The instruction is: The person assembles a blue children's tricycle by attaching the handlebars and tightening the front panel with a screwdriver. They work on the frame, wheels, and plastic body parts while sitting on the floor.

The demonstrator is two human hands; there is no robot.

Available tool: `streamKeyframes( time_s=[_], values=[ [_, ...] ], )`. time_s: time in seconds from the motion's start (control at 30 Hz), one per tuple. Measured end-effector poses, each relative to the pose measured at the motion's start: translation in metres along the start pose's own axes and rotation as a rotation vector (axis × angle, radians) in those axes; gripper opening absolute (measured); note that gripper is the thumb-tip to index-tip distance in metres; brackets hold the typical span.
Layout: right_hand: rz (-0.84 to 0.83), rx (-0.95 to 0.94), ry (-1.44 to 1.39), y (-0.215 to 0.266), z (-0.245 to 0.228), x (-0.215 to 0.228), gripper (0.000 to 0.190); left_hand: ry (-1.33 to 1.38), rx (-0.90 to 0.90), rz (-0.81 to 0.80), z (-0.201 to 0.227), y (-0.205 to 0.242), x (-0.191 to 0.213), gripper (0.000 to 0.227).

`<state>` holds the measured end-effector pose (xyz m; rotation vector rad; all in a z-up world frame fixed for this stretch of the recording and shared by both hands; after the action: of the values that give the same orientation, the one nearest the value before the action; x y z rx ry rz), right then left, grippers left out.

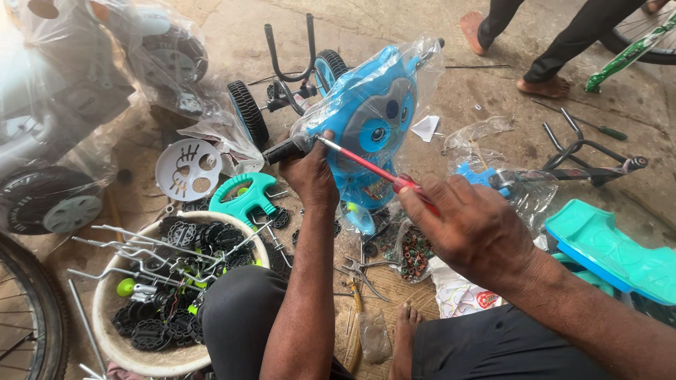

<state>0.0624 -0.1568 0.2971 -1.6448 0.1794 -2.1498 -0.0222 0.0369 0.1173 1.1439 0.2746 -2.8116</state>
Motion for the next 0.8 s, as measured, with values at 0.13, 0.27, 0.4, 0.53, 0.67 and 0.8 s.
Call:
streamKeyframes(
  time_s=[0.13,0.27,0.4,0.53,0.67,0.8],
  values=[
    [-0.084,-0.026,-0.109,-0.019,0.007,0.007,0.027,-0.04,0.056,0.012,-0.004,0.0,0.003,0.042],
    [-0.368,-0.867,-0.885,-0.039,0.028,0.004,0.03,-0.001,0.002,-0.001,-0.002,0.0,0.006,0.045],
    [-0.205,-0.334,-0.229,-0.051,0.022,0.017,0.023,-0.016,0.052,0.044,-0.005,-0.004,0.002,0.045],
    [-0.554,-0.361,-0.292,-0.054,0.021,0.01,0.015,-0.084,0.034,0.035,-0.003,0.001,0.006,0.045],
    [-0.277,-0.578,-0.539,-0.064,0.028,0.02,0.022,0.05,0.053,0.031,0.002,-0.003,-0.004,0.052],
    [-0.349,0.282,0.253,-0.053,0.015,0.013,0.035,0.002,0.102,0.054,-0.001,-0.001,0.003,0.051]
  ],
)
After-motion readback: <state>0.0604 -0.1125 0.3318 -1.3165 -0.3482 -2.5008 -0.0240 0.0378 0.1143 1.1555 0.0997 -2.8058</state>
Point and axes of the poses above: each hand's wrist, its own y-axis away from the middle knuckle, its own x-axis out of the back of the hand, z = x × y, the point moved 2 cm from there along -y, towards the middle knuckle, and after that the axes turned 8 degrees about -x, right-handed, at the moved point
